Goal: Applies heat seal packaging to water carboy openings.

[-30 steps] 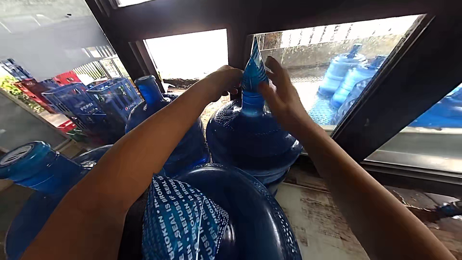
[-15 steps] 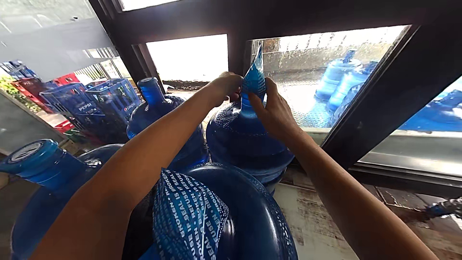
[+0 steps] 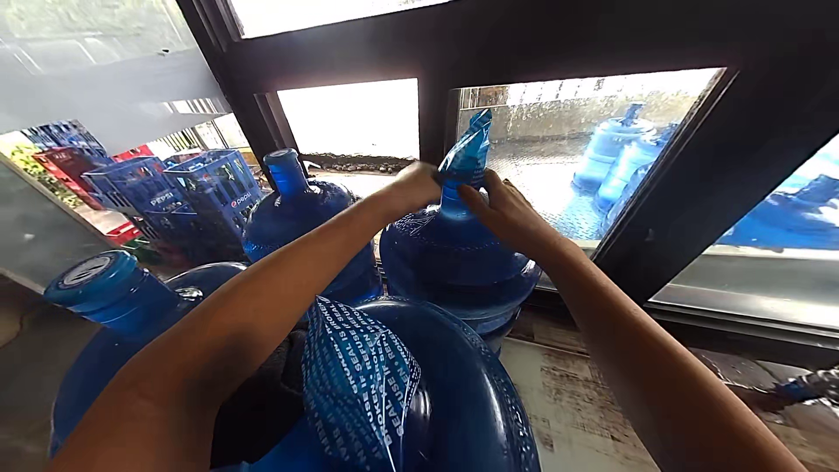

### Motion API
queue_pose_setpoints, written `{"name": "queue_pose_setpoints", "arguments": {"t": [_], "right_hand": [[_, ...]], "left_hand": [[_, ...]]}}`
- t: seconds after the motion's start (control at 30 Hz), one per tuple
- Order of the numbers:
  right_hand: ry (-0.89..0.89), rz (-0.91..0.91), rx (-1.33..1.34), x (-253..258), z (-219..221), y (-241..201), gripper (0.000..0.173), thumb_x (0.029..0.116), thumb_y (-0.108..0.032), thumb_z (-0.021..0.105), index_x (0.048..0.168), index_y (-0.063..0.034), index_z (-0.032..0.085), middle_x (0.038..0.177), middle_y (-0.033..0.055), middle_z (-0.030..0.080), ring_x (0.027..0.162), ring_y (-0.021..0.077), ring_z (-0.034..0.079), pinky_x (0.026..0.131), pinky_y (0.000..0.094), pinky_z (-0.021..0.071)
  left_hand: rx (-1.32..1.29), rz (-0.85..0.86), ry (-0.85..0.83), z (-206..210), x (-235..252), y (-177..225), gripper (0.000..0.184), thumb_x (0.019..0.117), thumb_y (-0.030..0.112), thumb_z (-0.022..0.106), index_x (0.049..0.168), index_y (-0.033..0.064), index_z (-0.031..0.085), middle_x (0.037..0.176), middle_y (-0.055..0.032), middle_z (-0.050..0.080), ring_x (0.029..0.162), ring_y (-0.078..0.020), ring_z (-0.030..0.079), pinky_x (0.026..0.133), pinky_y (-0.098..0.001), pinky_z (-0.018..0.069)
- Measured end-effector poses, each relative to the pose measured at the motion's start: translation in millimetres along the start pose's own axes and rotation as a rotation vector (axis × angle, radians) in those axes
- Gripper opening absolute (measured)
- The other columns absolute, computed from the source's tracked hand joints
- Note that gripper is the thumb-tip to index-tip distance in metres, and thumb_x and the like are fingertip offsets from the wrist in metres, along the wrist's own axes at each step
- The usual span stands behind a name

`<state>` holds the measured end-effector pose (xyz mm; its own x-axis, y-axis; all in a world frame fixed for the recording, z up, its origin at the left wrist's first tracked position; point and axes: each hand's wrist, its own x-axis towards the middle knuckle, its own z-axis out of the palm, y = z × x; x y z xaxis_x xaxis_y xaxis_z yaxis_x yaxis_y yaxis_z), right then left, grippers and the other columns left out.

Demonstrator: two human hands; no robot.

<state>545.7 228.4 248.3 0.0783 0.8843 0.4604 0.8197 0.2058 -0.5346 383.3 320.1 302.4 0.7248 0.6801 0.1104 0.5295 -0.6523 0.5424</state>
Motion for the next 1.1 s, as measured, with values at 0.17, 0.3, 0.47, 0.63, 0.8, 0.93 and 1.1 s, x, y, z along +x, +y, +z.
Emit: {"name": "queue_pose_setpoints", "arguments": {"t": [0.17, 0.3, 0.47, 0.63, 0.8, 0.93, 1.1], "right_hand": [[0.031, 0.095, 0.078, 5.5, -17.7, -9.9, 0.093, 0.0956, -0.059, 0.056, 0.156, 0.0056, 0.027, 0.149, 0.0319, 0.045, 0.136, 0.0455, 0.047, 0.109, 0.0630, 0.0378], [0.000, 0.192, 0.275, 20.6, -13.3, -22.6, 0.086, 0.0937, -0.050, 0.066, 0.154, 0.0003, 0.030, 0.139, 0.0247, 0.056, 0.126, 0.0332, 0.057, 0.106, 0.0537, 0.0452], [0.053, 0.113, 0.391, 19.5, 5.1, -13.1, 0.070, 0.0921, -0.039, 0.069, 0.143, -0.0005, 0.042, 0.120, 0.0169, 0.065, 0.108, 0.0209, 0.065, 0.095, 0.0432, 0.0529], [0.038, 0.113, 0.114, 4.4, 21.0, 0.6, 0.072, 0.0941, -0.044, 0.066, 0.140, 0.0060, 0.043, 0.113, 0.0254, 0.067, 0.111, 0.0401, 0.065, 0.096, 0.0622, 0.0474], [-0.091, 0.075, 0.087, 12.4, 19.7, 21.9, 0.081, 0.0914, -0.052, 0.065, 0.146, 0.0018, 0.039, 0.121, 0.0244, 0.065, 0.119, 0.0394, 0.062, 0.101, 0.0647, 0.0435], [-0.033, 0.062, 0.065, 6.8, 15.8, 15.5, 0.075, 0.0919, -0.047, 0.069, 0.145, 0.0010, 0.045, 0.129, 0.0255, 0.063, 0.125, 0.0413, 0.058, 0.107, 0.0689, 0.0368], [0.263, -0.117, 0.007, -51.0, 11.5, 3.2, 0.092, 0.0971, -0.043, 0.065, 0.155, 0.0131, 0.021, 0.156, 0.0403, 0.029, 0.145, 0.0550, 0.031, 0.120, 0.0633, 0.0235]], "left_hand": [[0.149, -0.088, -0.057, -24.9, -6.8, 0.1, 0.032, 0.1058, 0.010, 0.047, 0.127, -0.0062, 0.065, 0.128, -0.0276, 0.064, 0.125, -0.0411, 0.058, 0.104, -0.0615, 0.0419], [-0.107, -0.085, 0.075, -38.0, -14.7, 14.2, 0.039, 0.1052, 0.008, 0.045, 0.142, -0.0016, 0.055, 0.142, -0.0196, 0.057, 0.130, -0.0272, 0.055, 0.107, -0.0465, 0.0428], [-0.031, 0.002, -0.074, -6.3, -19.1, 14.5, 0.036, 0.0964, 0.000, 0.050, 0.132, 0.0020, 0.058, 0.120, -0.0173, 0.064, 0.108, -0.0245, 0.062, 0.089, -0.0454, 0.0497], [0.095, -0.002, -0.185, 13.0, -23.6, 2.6, 0.042, 0.0981, 0.005, 0.053, 0.140, 0.0005, 0.051, 0.130, -0.0231, 0.062, 0.124, -0.0345, 0.059, 0.101, -0.0560, 0.0463], [0.445, -0.093, -0.225, 7.0, -28.3, 7.7, 0.059, 0.0976, 0.017, 0.057, 0.155, 0.0130, 0.044, 0.159, -0.0184, 0.041, 0.151, -0.0417, 0.028, 0.115, -0.0700, 0.0240], [0.421, -0.020, -0.158, -32.6, -58.1, 47.8, 0.045, 0.1025, 0.016, 0.051, 0.145, 0.0007, 0.054, 0.140, -0.0280, 0.057, 0.134, -0.0459, 0.051, 0.105, -0.0694, 0.0377], [0.126, 0.127, 0.381, -93.7, -190.7, 38.9, 0.014, 0.1011, 0.002, 0.058, 0.101, 0.0030, 0.071, 0.083, -0.0017, 0.063, 0.071, -0.0039, 0.055, 0.067, -0.0212, 0.0464]]}}
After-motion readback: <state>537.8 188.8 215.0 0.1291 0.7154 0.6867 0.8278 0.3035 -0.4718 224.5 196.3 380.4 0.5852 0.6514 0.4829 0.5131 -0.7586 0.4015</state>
